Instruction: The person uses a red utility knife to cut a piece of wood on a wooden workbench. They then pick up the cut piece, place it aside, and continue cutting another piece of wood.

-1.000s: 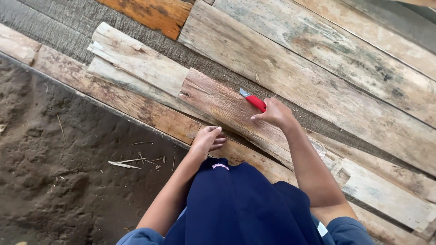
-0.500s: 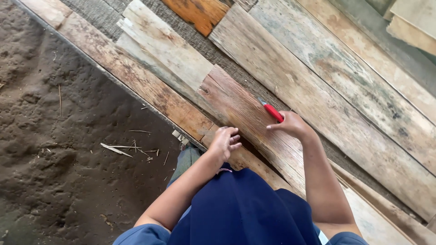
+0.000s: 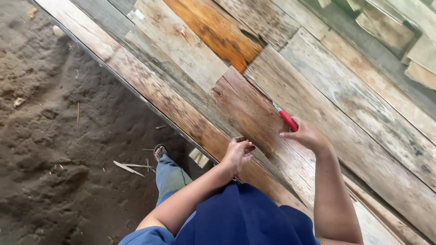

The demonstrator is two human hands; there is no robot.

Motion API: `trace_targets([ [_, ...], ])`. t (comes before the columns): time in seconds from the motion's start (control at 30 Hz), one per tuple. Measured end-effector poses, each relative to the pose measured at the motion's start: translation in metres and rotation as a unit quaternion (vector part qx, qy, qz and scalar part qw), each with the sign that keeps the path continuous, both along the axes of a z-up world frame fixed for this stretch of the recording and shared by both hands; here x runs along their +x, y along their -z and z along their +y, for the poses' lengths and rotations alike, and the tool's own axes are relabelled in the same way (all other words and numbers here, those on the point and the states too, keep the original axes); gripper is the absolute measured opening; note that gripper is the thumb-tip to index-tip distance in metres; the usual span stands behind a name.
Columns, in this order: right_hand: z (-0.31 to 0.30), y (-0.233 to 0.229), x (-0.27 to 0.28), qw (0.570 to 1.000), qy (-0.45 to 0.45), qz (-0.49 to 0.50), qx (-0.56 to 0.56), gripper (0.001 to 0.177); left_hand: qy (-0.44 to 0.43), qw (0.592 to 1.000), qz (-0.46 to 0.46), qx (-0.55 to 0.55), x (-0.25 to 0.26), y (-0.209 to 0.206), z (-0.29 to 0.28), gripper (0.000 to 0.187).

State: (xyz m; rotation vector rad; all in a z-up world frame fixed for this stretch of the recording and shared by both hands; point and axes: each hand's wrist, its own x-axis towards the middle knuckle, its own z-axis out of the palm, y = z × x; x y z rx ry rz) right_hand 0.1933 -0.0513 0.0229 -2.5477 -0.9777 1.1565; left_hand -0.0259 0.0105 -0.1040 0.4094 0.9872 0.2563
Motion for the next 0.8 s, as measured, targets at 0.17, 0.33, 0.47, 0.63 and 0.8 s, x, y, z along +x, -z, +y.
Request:
trace_targets([
  [0.17, 0.101, 0.037, -0.031, 0.999, 0.028, -0.017, 0.035, 0.053, 0.102, 0.994, -0.039, 0.020, -0.046, 0.007, 0.107, 0.072],
  [0.33, 0.190, 0.034, -0.080, 0.995, 0.081, -0.021, 0.045, 0.048, 0.226, 0.971, -0.055, 0.051, -0.127, -0.025, 0.229, 0.063],
  [0.47, 0.255, 0.031, -0.106, 0.997, 0.074, 0.000, 0.010, 0.049, 0.216, 0.970, -0.062, 0.091, -0.180, -0.015, 0.313, 0.046],
  [0.63, 0.322, 0.050, -0.125, 0.998, 0.034, -0.040, -0.025, 0.048, 0.169, 0.981, -0.053, 0.079, -0.218, -0.031, 0.380, 0.036],
  [0.8, 0.374, 0.094, -0.143, 0.983, 0.047, -0.177, -0.009, 0.052, 0.185, 0.975, -0.052, 0.114, -0.243, -0.050, 0.431, 0.038],
])
